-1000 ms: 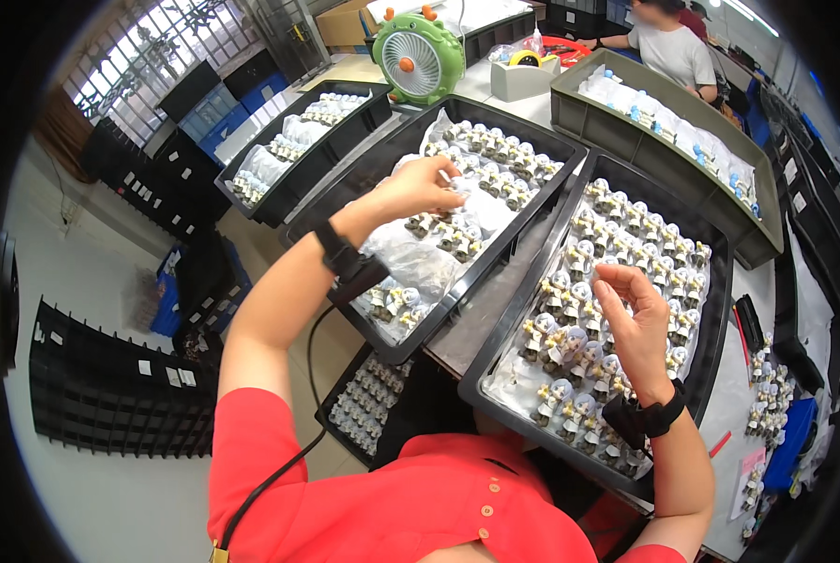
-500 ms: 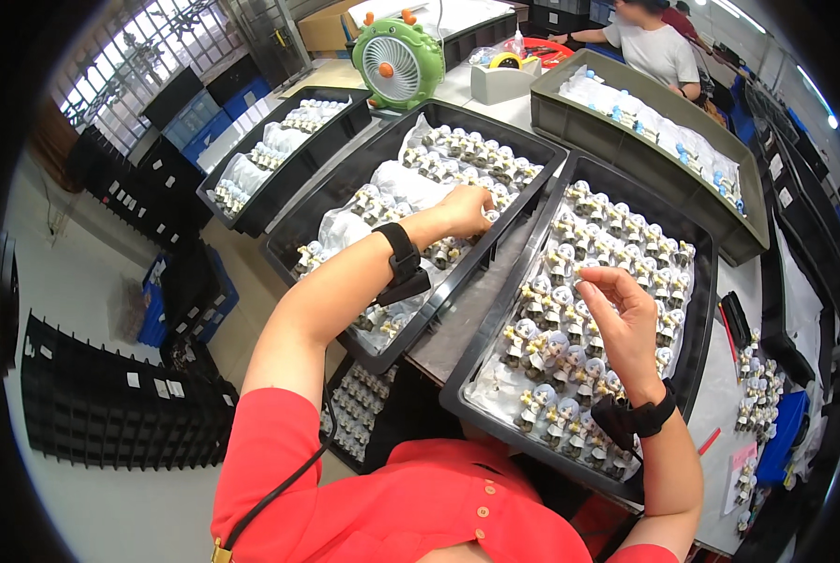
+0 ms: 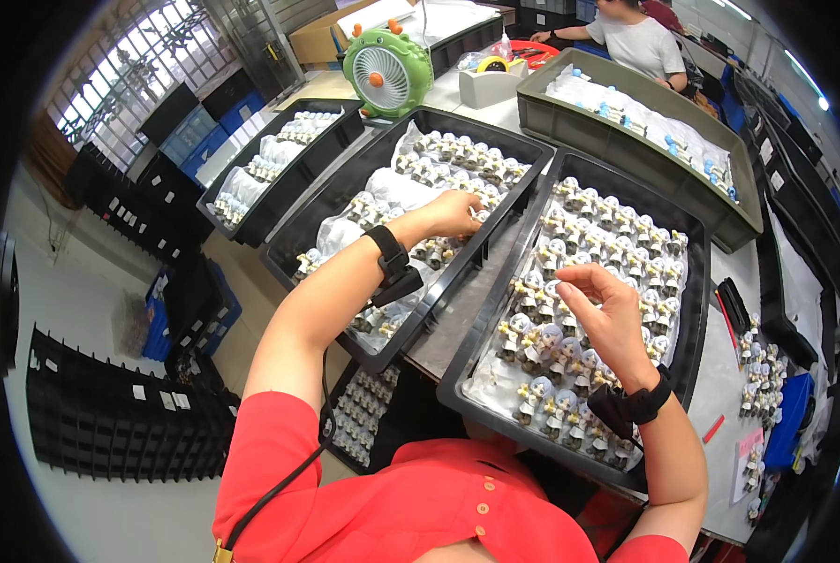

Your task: The person repeatedly picks up small cylindrical components from a tray, inspects them, and places them into a second tray lined with white paper. The person handles the items one at a time, rotating them in their hands before arranging them in rows.

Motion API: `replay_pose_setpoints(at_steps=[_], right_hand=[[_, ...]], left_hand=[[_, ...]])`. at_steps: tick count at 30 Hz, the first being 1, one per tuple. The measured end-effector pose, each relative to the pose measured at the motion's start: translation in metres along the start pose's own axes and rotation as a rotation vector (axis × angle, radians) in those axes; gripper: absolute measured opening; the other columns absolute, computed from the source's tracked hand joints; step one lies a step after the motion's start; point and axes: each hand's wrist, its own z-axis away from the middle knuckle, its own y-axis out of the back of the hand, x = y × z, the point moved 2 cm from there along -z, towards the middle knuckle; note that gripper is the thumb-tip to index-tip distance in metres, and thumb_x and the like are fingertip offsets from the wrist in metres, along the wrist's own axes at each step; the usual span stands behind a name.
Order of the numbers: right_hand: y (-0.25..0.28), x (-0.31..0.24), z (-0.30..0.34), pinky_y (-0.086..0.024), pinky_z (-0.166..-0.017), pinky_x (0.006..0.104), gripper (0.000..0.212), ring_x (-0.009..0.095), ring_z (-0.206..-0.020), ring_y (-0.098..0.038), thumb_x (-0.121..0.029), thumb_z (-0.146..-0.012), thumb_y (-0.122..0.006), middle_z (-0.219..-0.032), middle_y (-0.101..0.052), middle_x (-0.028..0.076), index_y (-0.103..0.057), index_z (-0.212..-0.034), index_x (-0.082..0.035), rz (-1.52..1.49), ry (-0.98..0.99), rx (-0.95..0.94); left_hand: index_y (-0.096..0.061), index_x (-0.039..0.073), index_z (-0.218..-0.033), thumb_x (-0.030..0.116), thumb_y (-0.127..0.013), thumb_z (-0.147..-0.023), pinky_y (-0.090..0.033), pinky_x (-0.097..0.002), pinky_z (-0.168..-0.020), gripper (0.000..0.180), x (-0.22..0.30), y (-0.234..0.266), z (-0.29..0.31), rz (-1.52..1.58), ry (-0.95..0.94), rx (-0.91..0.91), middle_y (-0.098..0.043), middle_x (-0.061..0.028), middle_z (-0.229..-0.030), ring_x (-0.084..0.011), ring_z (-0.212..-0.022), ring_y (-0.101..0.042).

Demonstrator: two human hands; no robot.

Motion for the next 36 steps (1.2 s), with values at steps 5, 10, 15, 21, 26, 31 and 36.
replay_pose_setpoints(at_steps=[5,10,15,21,26,31,36], right_hand=[[0.001,0.001,0.000,-0.048,-0.072,0.0242,0.018,0.009,-0.078,-0.061,-0.012,-0.084,-0.061,-0.084,-0.066,0.004,-0.064,-0.097,0.000,-0.003,-0.004,-0.020],[-0.001,-0.002,-0.001,-0.048,-0.073,0.0248,0.018,0.010,-0.079,-0.062,-0.011,-0.084,-0.062,-0.085,-0.066,0.005,-0.064,-0.097,0.000,0.003,0.037,-0.059],[-0.001,0.000,0.000,-0.049,-0.073,0.0263,0.022,0.012,-0.081,-0.062,-0.012,-0.082,-0.063,-0.089,-0.067,0.007,-0.063,-0.100,0.001,0.003,0.019,-0.095],[-0.002,-0.004,0.010,-0.047,-0.080,0.0323,0.040,0.023,-0.091,-0.059,-0.019,-0.073,-0.072,-0.097,-0.061,0.012,-0.059,-0.106,-0.001,0.292,0.057,-0.309],[-0.015,0.000,0.020,-0.041,-0.089,0.0379,0.060,0.032,-0.104,-0.049,-0.023,-0.065,-0.077,-0.106,-0.051,0.017,-0.050,-0.115,-0.003,0.531,0.119,-0.409],[-0.019,0.005,0.022,-0.043,-0.085,0.0406,0.066,0.033,-0.097,-0.051,-0.028,-0.063,-0.078,-0.104,-0.051,0.016,-0.050,-0.117,-0.003,0.579,0.142,-0.422],[-0.021,0.008,0.019,-0.041,-0.083,0.0414,0.071,0.033,-0.097,-0.051,-0.035,-0.061,-0.078,-0.104,-0.051,0.016,-0.050,-0.117,-0.003,0.547,0.161,-0.381]], left_hand=[[-0.057,-0.003,-0.113,0.017,-0.065,-0.075,-0.052,-0.0292,-0.065,0.044,-0.004,0.001,0.002,0.007,-0.029,0.010,-0.067,-0.0166,-0.080,-0.0193,-0.068,-0.066],[-0.055,-0.001,-0.117,0.028,-0.068,-0.077,-0.049,-0.0334,-0.080,0.051,-0.006,0.010,0.009,-0.153,-0.113,0.059,-0.064,-0.0194,-0.099,-0.0266,-0.090,-0.063],[-0.054,0.001,-0.119,0.033,-0.066,-0.080,-0.047,-0.0349,-0.083,0.052,0.001,0.034,0.032,-0.083,-0.145,0.119,-0.062,-0.0188,-0.106,-0.0298,-0.098,-0.060],[-0.059,0.000,-0.112,0.022,-0.061,-0.081,-0.047,-0.0391,-0.084,0.039,0.066,0.036,0.089,-0.051,-0.268,0.171,-0.063,-0.0212,-0.101,-0.0332,-0.097,-0.060],[-0.055,0.003,-0.119,0.016,-0.058,-0.088,-0.048,-0.0277,-0.076,0.034,0.114,0.017,0.112,0.361,-0.383,-0.009,-0.064,-0.0099,-0.098,-0.0139,-0.086,-0.060],[-0.054,-0.002,-0.118,0.018,-0.058,-0.090,-0.045,-0.0263,-0.085,0.035,0.112,-0.015,0.092,0.595,-0.422,-0.239,-0.061,-0.0076,-0.103,-0.0115,-0.098,-0.055],[-0.052,-0.001,-0.120,0.017,-0.058,-0.090,-0.046,-0.0262,-0.084,0.036,0.104,-0.023,0.085,0.761,-0.318,-0.350,-0.060,-0.0075,-0.105,-0.0120,-0.096,-0.056]])
